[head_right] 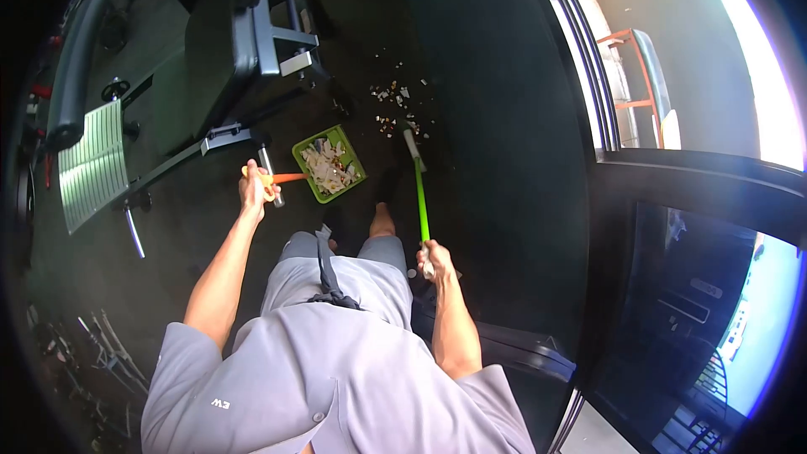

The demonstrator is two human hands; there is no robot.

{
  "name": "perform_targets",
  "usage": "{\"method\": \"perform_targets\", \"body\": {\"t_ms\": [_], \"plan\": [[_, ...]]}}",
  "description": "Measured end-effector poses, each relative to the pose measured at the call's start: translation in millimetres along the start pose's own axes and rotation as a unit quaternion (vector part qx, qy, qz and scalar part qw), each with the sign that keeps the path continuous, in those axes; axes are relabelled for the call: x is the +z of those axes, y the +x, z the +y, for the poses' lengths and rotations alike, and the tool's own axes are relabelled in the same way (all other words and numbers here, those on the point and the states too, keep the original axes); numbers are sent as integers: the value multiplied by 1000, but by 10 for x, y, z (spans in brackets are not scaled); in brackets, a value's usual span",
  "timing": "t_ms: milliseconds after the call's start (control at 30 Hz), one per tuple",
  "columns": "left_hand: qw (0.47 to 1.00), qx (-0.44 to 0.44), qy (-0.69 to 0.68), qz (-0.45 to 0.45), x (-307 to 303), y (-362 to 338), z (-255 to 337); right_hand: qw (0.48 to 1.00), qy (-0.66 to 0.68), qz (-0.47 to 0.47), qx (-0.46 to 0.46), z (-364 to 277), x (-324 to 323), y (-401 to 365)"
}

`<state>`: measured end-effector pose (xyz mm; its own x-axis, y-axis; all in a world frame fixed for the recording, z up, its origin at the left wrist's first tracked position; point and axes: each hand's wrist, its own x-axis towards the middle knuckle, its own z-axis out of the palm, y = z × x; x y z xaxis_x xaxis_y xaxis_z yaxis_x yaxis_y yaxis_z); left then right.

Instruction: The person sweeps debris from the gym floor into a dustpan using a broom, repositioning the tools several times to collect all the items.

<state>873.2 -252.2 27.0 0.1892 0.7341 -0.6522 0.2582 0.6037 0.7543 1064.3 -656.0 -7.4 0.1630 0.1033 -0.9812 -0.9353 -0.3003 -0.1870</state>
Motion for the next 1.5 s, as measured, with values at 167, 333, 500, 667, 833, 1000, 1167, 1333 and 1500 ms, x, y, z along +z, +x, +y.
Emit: {"method": "perform_targets", "body": {"t_ms": [167, 333, 500, 667, 833, 1000, 1167, 1333, 1500], "plan": [[1000, 0, 20, -10, -88, -19, 8, 999, -28, 21, -23, 385, -126, -359], [995, 26, 88, -27, 35, -183, 150, 989, -87, 66, -97, -9, -108, -345], [993, 39, 104, -24, 237, -149, -33, 990, -78, 77, -84, -293, 155, 443], [993, 49, 108, -28, 298, -132, -27, 995, -80, 30, -53, 50, 335, 231], [995, 43, 88, -28, 228, -103, 20, 988, -110, 57, -89, 348, 394, -367], [994, 56, 90, -33, 261, -99, -41, 977, -168, 69, -111, -197, 296, -167], [993, 51, 101, -27, 285, -157, -6, 982, -146, 85, -79, -472, 315, 414], [995, 42, 91, -22, 251, -123, 11, 993, -109, 25, -43, 83, 280, 166], [994, 46, 95, -23, 297, -149, 11, 996, -57, 61, -40, 412, 128, -493]]}}
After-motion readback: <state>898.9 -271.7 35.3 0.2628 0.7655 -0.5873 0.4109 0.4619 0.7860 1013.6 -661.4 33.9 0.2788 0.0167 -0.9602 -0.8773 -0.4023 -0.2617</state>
